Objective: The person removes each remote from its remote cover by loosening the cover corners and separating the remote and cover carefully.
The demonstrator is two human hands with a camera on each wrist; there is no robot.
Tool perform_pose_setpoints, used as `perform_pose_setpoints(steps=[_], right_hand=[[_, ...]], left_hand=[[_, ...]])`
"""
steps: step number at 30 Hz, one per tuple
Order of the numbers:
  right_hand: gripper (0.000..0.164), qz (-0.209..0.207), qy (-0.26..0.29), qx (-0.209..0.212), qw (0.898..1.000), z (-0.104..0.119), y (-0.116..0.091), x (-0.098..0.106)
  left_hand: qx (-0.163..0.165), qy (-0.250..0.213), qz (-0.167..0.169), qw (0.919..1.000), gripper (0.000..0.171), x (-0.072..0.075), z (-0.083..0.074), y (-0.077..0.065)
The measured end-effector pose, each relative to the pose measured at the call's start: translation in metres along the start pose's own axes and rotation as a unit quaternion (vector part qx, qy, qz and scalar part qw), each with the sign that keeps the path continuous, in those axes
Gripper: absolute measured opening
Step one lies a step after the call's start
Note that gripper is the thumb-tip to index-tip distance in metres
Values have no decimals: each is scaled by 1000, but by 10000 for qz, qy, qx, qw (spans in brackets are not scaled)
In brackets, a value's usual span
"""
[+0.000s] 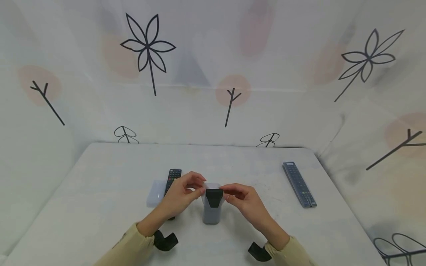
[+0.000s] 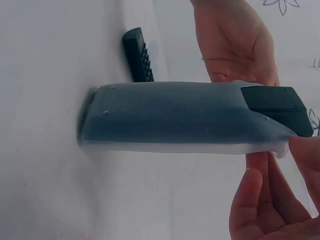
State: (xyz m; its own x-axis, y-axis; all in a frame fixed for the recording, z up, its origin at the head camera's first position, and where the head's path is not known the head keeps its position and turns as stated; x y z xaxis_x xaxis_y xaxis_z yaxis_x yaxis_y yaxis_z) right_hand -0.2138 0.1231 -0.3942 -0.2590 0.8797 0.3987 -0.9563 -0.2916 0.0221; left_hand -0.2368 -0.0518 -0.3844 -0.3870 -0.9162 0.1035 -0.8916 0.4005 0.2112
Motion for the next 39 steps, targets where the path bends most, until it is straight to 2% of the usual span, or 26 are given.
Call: perform_pose_setpoints(steps=[4, 8, 13, 22, 28, 31, 39], right_hand=[[23, -137, 67, 184, 9997, 1, 0, 2], [19, -304, -15, 352, 9989, 3, 0, 5], [19, -371, -214, 426, 9982, 5, -2, 5], [25, 11, -120, 262, 9996, 2, -4, -2], [29, 62, -341, 270, 9990, 0, -3, -5], [30, 51, -463, 260, 9986, 0, -3, -6], [34, 199, -610, 282, 9975, 1, -4, -9]], left_hand=[[-103, 336, -71, 9994, 12, 1, -2, -1], [-148, 595, 87, 9981, 7, -1, -3, -3], [-89, 576, 293, 9979, 9, -5, -5, -6], [21, 463, 161, 9988, 9, -7, -7, -10], [96, 438, 141, 9989, 9, -6, -2, -12], [19, 460, 172, 9988, 9, -6, -3, -13], [-480, 493, 291, 9972, 14, -8, -7, -13]])
Point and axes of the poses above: each hand's wrist, its own y-axis towards the middle knuckle, its own x-axis out of the back of the hand, z = x × y, the point moved 10 cm from there along y, towards the middle knuckle, and after that the axes turned 11 degrees about -y, right-handed, at the moved point
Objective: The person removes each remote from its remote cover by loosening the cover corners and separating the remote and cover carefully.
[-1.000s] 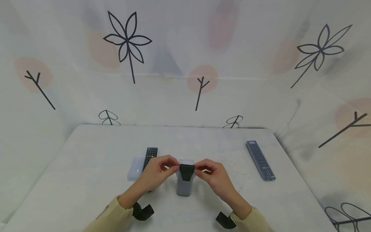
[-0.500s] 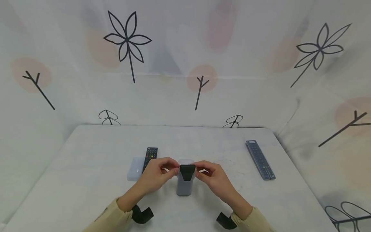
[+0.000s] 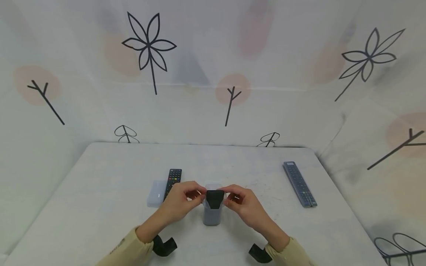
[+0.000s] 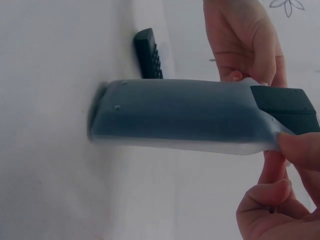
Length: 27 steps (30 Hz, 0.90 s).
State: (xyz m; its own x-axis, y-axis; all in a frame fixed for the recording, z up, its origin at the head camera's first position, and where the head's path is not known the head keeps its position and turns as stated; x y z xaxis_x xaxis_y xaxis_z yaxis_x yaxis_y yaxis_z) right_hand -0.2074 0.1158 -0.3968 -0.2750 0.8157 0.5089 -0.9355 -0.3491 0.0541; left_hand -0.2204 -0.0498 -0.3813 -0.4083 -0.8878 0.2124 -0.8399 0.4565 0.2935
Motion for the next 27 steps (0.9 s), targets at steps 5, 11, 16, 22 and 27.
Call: perform_pose_setpoints(steps=[5, 11, 16, 22, 27], right_hand=[[34, 23, -42, 119, 9999, 1, 0, -1], [33, 56, -242, 251, 9994, 3, -1, -1], [32, 70, -528, 198, 9984, 1, 0, -1], [29, 169, -652, 138, 9976, -3, -1, -3], [27, 315, -632, 135, 9974, -4, -2, -6]], left_hand=[[-155, 230, -9, 9996, 15, -1, 0, -1], [-69, 243, 41, 9997, 17, -3, 4, -2], [-137, 312, 34, 9994, 22, -3, 0, -1], [-329, 654, 211, 9971, 22, -8, -6, -2], [-290, 874, 296, 9953, 22, -9, -5, -3]])
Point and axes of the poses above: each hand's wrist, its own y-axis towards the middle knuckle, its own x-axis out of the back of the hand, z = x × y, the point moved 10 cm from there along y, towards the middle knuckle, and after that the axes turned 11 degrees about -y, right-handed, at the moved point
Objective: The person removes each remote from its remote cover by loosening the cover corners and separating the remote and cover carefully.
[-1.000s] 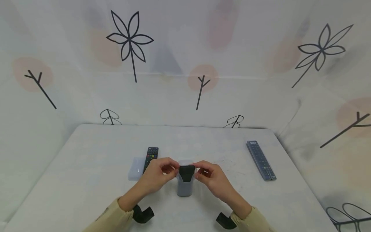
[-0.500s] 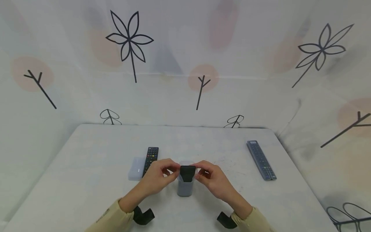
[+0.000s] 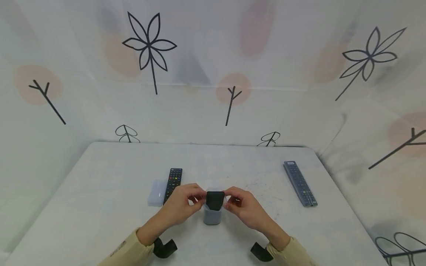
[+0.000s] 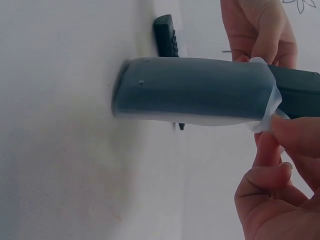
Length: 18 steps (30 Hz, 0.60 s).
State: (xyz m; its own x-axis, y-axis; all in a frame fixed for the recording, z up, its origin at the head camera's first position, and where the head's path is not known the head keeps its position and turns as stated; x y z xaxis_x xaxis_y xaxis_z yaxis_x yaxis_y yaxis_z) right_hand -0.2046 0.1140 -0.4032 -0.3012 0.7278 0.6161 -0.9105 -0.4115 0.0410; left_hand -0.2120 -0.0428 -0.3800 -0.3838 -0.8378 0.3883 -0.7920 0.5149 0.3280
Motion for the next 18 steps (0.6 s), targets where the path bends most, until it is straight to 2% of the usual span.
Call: perform_pose_setpoints(steps=[10, 18], right_hand=[[27, 218, 34, 0, 9998, -5, -1, -7], [27, 131, -78, 96, 9998, -8, -1, -10]], left_hand=[[136, 74, 90, 9998, 22, -4, 7, -4], [210, 245, 126, 9994, 21, -7, 10, -6]])
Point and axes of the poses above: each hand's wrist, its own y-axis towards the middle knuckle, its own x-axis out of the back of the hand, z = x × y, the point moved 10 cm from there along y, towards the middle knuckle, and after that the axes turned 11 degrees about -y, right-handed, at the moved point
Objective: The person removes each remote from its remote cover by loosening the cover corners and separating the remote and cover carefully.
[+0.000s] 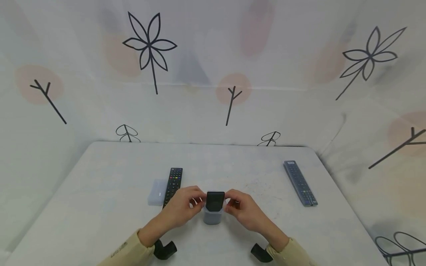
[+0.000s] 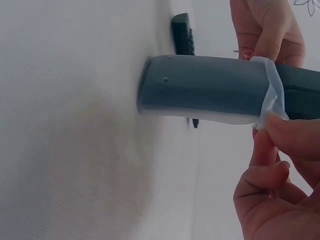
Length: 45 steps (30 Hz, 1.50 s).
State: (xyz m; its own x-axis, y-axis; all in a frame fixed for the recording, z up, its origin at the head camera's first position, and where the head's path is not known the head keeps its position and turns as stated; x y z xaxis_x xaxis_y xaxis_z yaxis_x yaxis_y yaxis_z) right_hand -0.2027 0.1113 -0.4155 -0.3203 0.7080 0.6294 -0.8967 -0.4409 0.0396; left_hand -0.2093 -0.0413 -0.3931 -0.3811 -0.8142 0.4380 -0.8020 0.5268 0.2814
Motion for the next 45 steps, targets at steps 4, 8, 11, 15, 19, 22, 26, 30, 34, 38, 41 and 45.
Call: perform_pose_setpoints(steps=[4, 8, 11, 15, 19, 22, 26, 30, 34, 38, 41, 45], right_hand=[[26, 40, -33, 8, 10000, -2, -1, -3], [26, 72, -87, 66, 9999, -1, -1, -4], [25, 114, -147, 70, 9998, -3, 0, -5], [24, 199, -173, 48, 9996, -5, 0, -7], [23, 228, -91, 117, 9996, -6, -1, -9], [24, 238, -14, 219, 9995, -6, -1, -9], [26, 262, 23, 292, 9992, -6, -2, -11], [29, 263, -41, 265, 9993, -8, -1, -13], [29, 295, -137, 220, 9992, -9, -1, -15], [28, 299, -180, 204, 9992, -10, 0, -16], [27, 267, -174, 207, 9993, -10, 1, -17], [26, 264, -209, 177, 9993, -11, 1, -17]], left_hand=[[25, 65, 17, 10000, 20, -2, 3, -1], [-1, 127, 28, 9999, 19, -4, 5, -2], [70, 175, 87, 9998, 19, -6, 7, -2], [178, 166, 159, 9996, 19, -9, 10, -4], [205, 136, 184, 9995, 19, -11, 11, -5], [222, 99, 173, 9996, 21, -12, 13, -6], [288, 52, 130, 9995, 23, -12, 15, -7], [329, 41, 130, 9994, 23, -13, 17, -7], [378, 67, 193, 9991, 23, -16, 19, -6], [462, 96, 237, 9986, 22, -18, 20, -6], [495, 132, 218, 9985, 21, -19, 21, -5], [401, 251, 179, 9987, 19, -20, 22, -4]])
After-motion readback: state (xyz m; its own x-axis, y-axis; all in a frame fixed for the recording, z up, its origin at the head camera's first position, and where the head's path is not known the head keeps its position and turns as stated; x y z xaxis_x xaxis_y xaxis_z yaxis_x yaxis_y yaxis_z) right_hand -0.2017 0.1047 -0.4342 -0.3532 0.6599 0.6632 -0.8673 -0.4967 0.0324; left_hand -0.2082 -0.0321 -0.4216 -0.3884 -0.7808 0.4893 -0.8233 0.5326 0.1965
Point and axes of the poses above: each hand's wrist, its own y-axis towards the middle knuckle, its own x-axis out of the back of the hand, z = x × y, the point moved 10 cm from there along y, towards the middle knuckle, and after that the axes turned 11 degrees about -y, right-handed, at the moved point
